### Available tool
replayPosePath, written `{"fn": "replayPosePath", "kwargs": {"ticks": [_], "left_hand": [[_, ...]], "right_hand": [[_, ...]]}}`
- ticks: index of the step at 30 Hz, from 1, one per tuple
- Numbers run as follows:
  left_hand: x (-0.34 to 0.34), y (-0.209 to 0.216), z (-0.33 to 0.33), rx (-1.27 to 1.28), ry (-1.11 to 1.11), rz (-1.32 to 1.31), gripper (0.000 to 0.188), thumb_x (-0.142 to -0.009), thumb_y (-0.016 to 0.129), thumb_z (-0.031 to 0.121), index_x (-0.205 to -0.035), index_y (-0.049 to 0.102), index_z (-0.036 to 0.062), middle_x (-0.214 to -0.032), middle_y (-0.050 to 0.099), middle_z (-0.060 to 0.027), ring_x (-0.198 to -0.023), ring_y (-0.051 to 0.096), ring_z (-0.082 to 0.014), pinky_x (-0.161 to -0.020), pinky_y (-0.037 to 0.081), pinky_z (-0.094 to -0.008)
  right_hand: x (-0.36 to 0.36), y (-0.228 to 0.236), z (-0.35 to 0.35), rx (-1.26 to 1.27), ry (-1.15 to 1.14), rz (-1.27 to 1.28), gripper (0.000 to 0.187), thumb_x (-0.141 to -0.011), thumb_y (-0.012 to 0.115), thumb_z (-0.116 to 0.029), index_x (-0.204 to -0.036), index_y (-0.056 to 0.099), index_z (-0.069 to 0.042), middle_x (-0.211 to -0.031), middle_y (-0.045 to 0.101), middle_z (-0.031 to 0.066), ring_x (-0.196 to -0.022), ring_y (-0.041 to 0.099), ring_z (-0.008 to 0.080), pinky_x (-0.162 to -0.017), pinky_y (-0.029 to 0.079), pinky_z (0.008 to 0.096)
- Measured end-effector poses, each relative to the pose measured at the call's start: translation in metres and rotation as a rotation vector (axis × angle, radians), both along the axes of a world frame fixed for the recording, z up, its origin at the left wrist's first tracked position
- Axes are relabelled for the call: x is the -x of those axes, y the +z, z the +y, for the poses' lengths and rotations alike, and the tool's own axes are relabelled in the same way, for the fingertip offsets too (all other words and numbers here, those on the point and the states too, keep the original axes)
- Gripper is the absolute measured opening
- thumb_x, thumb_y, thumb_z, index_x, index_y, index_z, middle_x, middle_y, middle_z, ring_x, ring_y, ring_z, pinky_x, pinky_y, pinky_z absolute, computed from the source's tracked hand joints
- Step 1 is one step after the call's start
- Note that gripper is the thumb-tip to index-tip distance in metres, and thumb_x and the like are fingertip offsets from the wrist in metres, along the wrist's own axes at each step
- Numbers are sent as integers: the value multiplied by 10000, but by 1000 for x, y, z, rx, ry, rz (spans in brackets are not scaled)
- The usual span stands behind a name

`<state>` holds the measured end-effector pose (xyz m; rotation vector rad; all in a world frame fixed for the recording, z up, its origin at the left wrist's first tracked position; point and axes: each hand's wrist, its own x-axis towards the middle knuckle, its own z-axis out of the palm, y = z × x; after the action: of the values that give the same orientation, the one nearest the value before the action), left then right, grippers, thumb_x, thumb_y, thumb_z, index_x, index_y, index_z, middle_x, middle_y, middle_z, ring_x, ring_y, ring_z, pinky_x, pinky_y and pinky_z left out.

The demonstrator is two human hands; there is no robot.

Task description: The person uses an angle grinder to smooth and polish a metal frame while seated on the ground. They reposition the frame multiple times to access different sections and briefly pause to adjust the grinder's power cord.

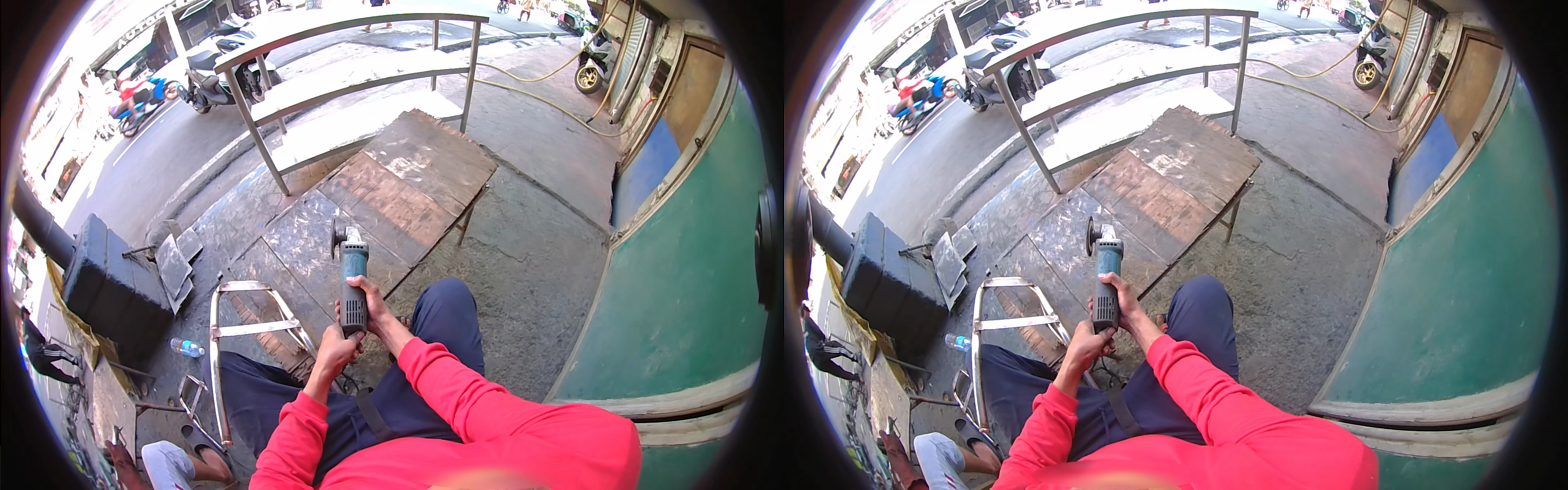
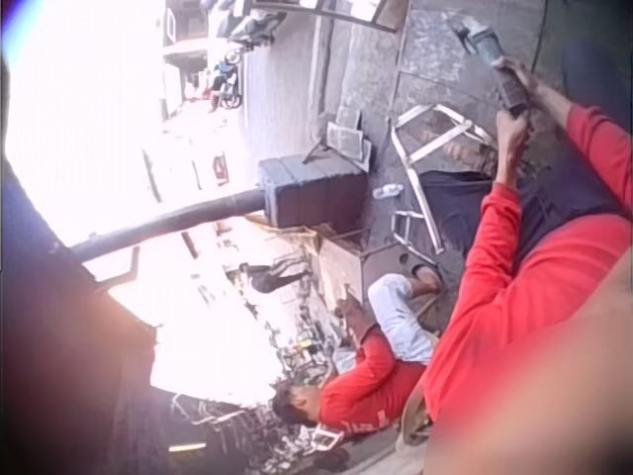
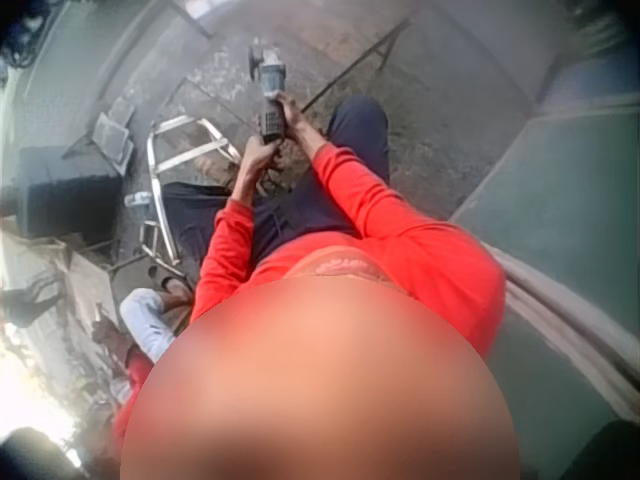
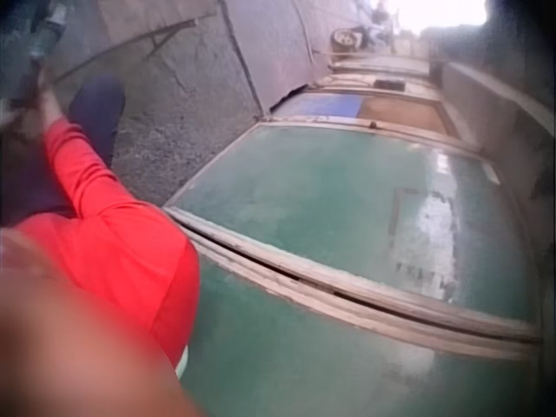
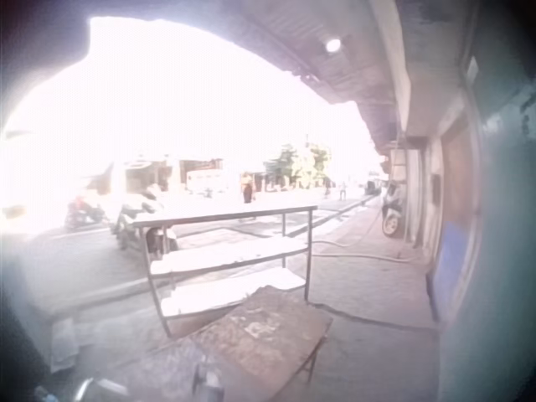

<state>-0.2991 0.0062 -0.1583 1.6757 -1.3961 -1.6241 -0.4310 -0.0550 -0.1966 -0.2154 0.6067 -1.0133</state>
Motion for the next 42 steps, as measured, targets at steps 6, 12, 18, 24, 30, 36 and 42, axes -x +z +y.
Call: {"fn": "replayPosePath", "kwargs": {"ticks": [6,12,18,24,30,36,42], "left_hand": [[7,5,1,6,-8,15,107,-904,655,93,-908,615,-6,-656,634,-67,-483,546,-102,-428,401,-269],[13,-4,6,23,-19,52,104,-903,644,107,-904,618,7,-657,631,-57,-499,557,-109,-432,401,-271],[11,9,8,283,-115,-227,249,-869,699,180,-983,664,-39,-714,686,-131,-588,657,-201,-537,501,-338],[-36,81,44,705,197,-664,337,-836,754,233,-1031,693,-35,-843,707,-201,-733,692,-297,-695,536,-388],[-142,151,92,604,475,-1430,415,-863,728,310,-1115,666,-15,-1084,663,-217,-1053,618,-361,-913,469,-463],[-220,120,114,167,259,-930,416,-843,751,318,-890,640,-80,-592,637,-189,-542,672,-306,-582,516,-404],[-240,99,107,-34,484,-180,264,-814,762,210,-771,586,18,-549,569,-46,-428,537,-114,-403,423,-263]], "right_hand": [[7,11,0,42,-28,140,517,-768,711,-409,-1016,547,14,-749,623,131,-583,653,229,-543,567,350],[15,21,2,166,-94,376,448,-742,743,-371,-933,570,-4,-703,578,77,-549,624,198,-519,543,330],[17,30,3,227,-124,395,359,-735,774,-332,-858,601,-41,-680,551,22,-504,563,142,-480,489,298],[23,28,2,270,-145,501,352,-741,772,-299,-894,604,-30,-698,562,17,-538,588,138,-501,487,287],[35,29,8,406,-197,705,305,-737,789,-266,-884,646,-40,-747,601,-10,-635,571,88,-564,455,255],[36,35,12,487,-283,814,323,-720,802,-296,-825,670,-21,-705,653,27,-620,605,111,-580,488,291],[38,38,16,520,-265,881,349,-712,806,-304,-849,674,-12,-702,661,40,-623,612,120,-595,497,300]]}}
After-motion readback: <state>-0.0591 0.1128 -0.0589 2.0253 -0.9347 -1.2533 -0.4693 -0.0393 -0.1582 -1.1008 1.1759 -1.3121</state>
